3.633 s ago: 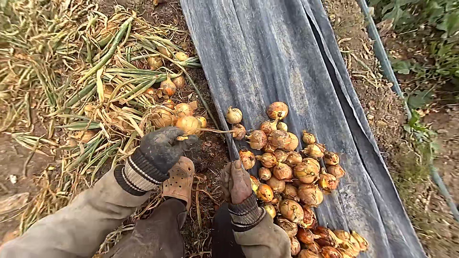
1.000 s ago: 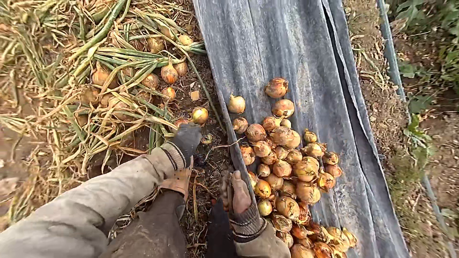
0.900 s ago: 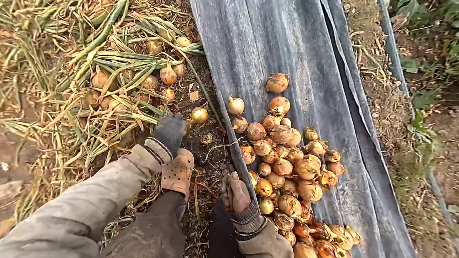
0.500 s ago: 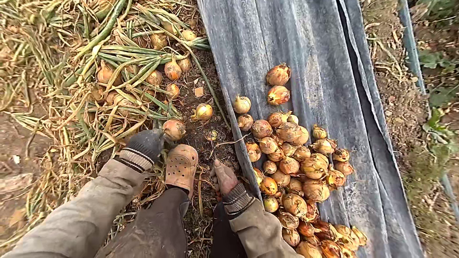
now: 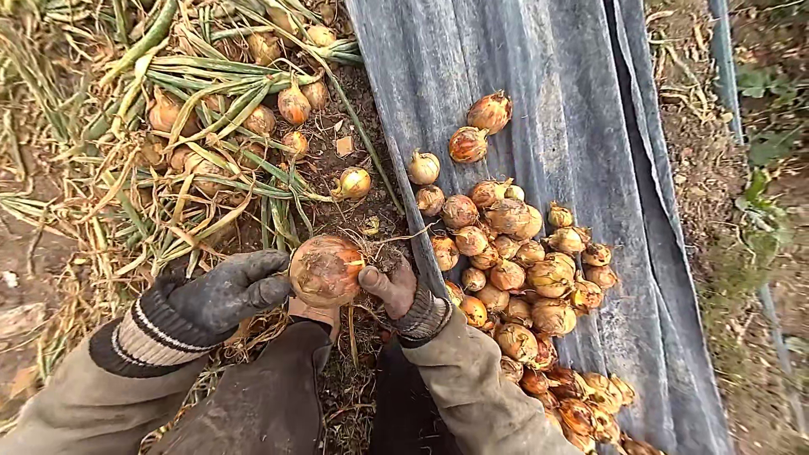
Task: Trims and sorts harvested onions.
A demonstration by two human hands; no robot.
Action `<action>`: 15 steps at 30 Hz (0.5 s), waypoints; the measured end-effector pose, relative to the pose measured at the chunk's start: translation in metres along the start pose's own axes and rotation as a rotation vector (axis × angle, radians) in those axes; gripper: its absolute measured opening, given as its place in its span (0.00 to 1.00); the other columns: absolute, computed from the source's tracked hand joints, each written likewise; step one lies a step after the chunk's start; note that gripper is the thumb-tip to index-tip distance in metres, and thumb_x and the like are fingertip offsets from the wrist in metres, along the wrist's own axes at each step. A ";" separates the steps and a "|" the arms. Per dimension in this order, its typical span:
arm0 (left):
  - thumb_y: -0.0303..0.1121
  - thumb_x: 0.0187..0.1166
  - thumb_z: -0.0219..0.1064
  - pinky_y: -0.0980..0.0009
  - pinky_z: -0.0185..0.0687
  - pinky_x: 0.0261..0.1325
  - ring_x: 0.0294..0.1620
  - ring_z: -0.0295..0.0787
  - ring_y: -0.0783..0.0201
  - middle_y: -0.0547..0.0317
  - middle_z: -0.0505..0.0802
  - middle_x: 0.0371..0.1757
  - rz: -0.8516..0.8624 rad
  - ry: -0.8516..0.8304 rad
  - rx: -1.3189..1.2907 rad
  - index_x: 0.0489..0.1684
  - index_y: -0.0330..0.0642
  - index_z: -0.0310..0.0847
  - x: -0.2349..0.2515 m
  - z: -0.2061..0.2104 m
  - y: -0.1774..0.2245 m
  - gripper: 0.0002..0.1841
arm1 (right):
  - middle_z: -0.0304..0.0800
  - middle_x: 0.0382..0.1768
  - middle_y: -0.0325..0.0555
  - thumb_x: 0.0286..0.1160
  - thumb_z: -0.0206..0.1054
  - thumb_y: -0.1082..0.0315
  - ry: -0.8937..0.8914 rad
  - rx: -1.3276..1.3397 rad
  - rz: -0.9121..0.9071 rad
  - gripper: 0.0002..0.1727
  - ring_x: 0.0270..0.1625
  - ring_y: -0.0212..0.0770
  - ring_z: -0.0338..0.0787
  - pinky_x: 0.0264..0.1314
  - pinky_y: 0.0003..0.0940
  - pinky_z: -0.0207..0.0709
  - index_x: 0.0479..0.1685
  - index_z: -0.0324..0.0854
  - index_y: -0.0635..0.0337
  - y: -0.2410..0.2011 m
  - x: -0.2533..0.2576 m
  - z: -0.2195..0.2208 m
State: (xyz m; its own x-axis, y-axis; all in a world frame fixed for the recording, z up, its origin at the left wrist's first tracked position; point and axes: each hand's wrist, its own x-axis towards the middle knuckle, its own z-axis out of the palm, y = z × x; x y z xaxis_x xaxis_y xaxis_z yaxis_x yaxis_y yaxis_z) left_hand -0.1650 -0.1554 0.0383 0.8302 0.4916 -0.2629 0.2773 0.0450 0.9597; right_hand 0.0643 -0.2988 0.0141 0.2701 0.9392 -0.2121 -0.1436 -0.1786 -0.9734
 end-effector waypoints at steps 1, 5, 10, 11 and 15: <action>0.68 0.74 0.67 0.82 0.85 0.35 0.33 0.89 0.82 0.77 0.93 0.33 0.068 0.067 0.043 0.38 0.56 0.92 0.003 0.003 -0.002 0.25 | 0.91 0.38 0.28 0.64 0.65 0.23 0.009 -0.063 -0.009 0.40 0.45 0.18 0.88 0.51 0.25 0.86 0.49 0.86 0.53 -0.001 0.001 0.000; 0.62 0.78 0.67 0.74 0.83 0.35 0.31 0.86 0.75 0.70 0.88 0.24 0.378 0.280 0.384 0.18 0.52 0.84 0.010 -0.004 -0.014 0.26 | 0.87 0.28 0.26 0.68 0.66 0.27 0.088 0.003 -0.045 0.33 0.32 0.18 0.85 0.38 0.22 0.83 0.39 0.86 0.51 0.005 0.007 0.016; 0.55 0.86 0.59 0.55 0.85 0.38 0.30 0.89 0.57 0.55 0.89 0.23 0.550 0.302 0.806 0.16 0.44 0.81 0.007 -0.022 -0.026 0.29 | 0.70 0.12 0.35 0.81 0.47 0.27 0.094 -0.143 0.086 0.39 0.14 0.32 0.71 0.18 0.36 0.69 0.19 0.78 0.53 0.019 0.020 0.032; 0.54 0.86 0.59 0.55 0.86 0.38 0.30 0.89 0.57 0.54 0.89 0.23 0.538 0.318 0.825 0.17 0.43 0.80 0.005 -0.023 -0.027 0.28 | 0.71 0.12 0.36 0.82 0.45 0.28 0.095 -0.185 0.099 0.40 0.16 0.34 0.72 0.21 0.40 0.70 0.17 0.77 0.53 0.020 0.024 0.034; 0.55 0.84 0.63 0.44 0.86 0.40 0.35 0.92 0.47 0.45 0.92 0.30 0.204 0.522 0.953 0.27 0.37 0.86 -0.001 -0.032 -0.033 0.27 | 0.76 0.13 0.36 0.84 0.46 0.32 0.110 -0.397 -0.023 0.38 0.19 0.35 0.78 0.23 0.45 0.73 0.17 0.81 0.50 0.014 0.032 0.035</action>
State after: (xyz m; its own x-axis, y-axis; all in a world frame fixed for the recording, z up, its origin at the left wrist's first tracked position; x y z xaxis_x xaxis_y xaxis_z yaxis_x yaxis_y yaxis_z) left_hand -0.1908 -0.1293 0.0097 0.6588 0.7302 0.1812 0.6035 -0.6567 0.4523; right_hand 0.0377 -0.2613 -0.0038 0.3720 0.9111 -0.1773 0.2361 -0.2776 -0.9312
